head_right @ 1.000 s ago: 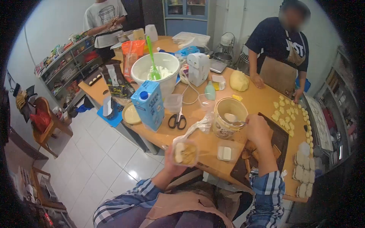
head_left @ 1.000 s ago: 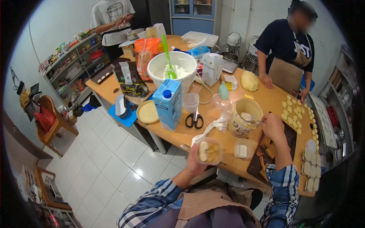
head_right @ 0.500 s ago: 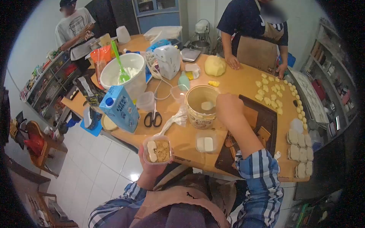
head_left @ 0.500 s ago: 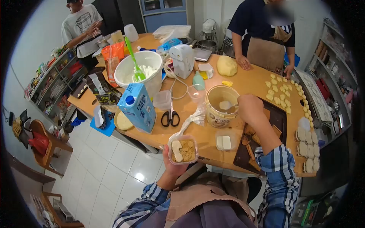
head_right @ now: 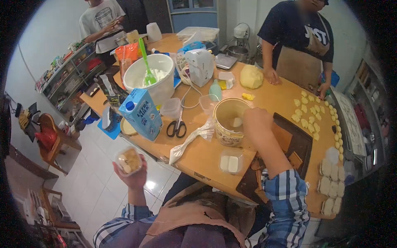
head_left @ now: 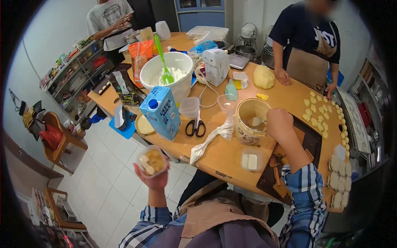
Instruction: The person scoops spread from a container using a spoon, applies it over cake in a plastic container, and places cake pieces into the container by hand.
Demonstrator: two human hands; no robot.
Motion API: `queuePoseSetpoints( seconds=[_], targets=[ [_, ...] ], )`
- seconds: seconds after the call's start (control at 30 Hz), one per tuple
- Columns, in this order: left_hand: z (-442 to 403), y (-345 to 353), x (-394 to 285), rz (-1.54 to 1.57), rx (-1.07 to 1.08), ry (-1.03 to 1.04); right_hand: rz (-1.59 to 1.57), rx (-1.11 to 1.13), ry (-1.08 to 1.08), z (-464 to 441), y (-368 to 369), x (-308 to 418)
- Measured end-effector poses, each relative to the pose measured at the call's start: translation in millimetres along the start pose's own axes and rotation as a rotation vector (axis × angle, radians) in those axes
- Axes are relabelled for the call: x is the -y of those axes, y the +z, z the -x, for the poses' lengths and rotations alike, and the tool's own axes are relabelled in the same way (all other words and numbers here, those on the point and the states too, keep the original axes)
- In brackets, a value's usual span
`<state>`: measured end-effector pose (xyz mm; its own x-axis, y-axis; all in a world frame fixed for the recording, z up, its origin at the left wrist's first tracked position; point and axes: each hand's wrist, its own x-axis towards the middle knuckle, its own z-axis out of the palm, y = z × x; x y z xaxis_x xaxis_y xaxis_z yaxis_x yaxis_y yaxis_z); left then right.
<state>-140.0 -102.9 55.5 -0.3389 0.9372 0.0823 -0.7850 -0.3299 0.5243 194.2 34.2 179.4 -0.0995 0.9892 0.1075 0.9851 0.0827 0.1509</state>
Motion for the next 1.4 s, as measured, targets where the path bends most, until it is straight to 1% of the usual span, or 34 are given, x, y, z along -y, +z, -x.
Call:
queuePoseSetpoints(
  seconds=[0.03, 0.17, 0.3, 0.37, 0.4, 0.47, 0.53, 0.57, 0.67, 0.77, 0.9, 1.0, 1.07, 1.1, 1.13, 1.2, 1.33, 1.4],
  targets=[
    [-6.7, -14.8, -10.8, -0.021, 0.062, 0.049, -0.010, 0.005, -0.004, 0.5, -1.0, -1.4],
    [-32.2, -42.3, -34.7, -0.047, -0.208, 0.267, -0.029, 0.015, -0.020, 2.7, -3.0, -3.4],
    [-67.7, -102.5, -62.9, -0.076, -0.117, 0.280, -0.046, -0.042, -0.016, 0.7, 6.9, -7.4],
    [-85.5, -109.0, -78.9, -0.053, -0.210, 0.339, -0.047, -0.047, -0.003, 1.9, 7.5, -6.9],
    [-94.5, -111.3, -86.6, -0.038, -0.256, 0.366, -0.069, -0.104, -0.012, 1.7, 12.1, -8.1],
    [-109.6, -120.9, -100.0, -0.051, -0.273, 0.394, -0.106, -0.211, -0.026, 2.0, 19.9, -10.0],
    [-122.2, -128.5, -110.8, -0.058, -0.286, 0.412, -0.135, -0.194, -0.028, 3.5, 15.5, -8.4],
    [-127.4, -132.0, -114.1, -0.070, -0.288, 0.411, -0.133, -0.187, -0.024, 3.7, 15.1, -8.3],
    [-136.2, -144.3, -120.1, -0.086, -0.225, 0.307, -0.118, -0.128, -0.020, 4.2, 10.6, -9.0],
    [-135.7, -144.3, -118.9, -0.108, -0.246, 0.289, -0.129, -0.106, -0.019, 5.0, 9.3, -7.9],
    [-132.2, -140.3, -115.2, -0.098, -0.230, 0.280, -0.081, -0.072, -0.008, 4.0, 7.5, -7.3],
    [-130.6, -137.1, -112.3, -0.096, -0.221, 0.277, -0.078, -0.098, -0.016, 3.5, 8.9, -8.1],
    [-130.0, -142.5, -111.6, -0.112, -0.215, 0.276, -0.120, -0.112, 0.024, 1.6, 12.3, -6.6],
    [-128.8, -143.7, -110.6, -0.096, -0.248, 0.264, -0.136, -0.116, 0.053, 1.4, 14.2, -6.7],
    [-129.1, -150.6, -109.6, -0.129, -0.197, 0.261, -0.117, -0.124, 0.027, 1.6, 14.7, -7.1],
    [-129.7, -157.6, -107.2, -0.131, -0.237, 0.254, -0.087, -0.135, 0.007, 1.6, 15.1, -7.9],
    [-109.8, -139.2, -98.3, -0.110, -0.235, 0.326, -0.036, -0.154, -0.010, 0.5, 11.0, -5.7],
    [-88.1, -119.8, -92.8, -0.080, -0.086, 0.280, -0.023, -0.157, -0.018, -1.2, 11.2, -5.8]
  ],
)
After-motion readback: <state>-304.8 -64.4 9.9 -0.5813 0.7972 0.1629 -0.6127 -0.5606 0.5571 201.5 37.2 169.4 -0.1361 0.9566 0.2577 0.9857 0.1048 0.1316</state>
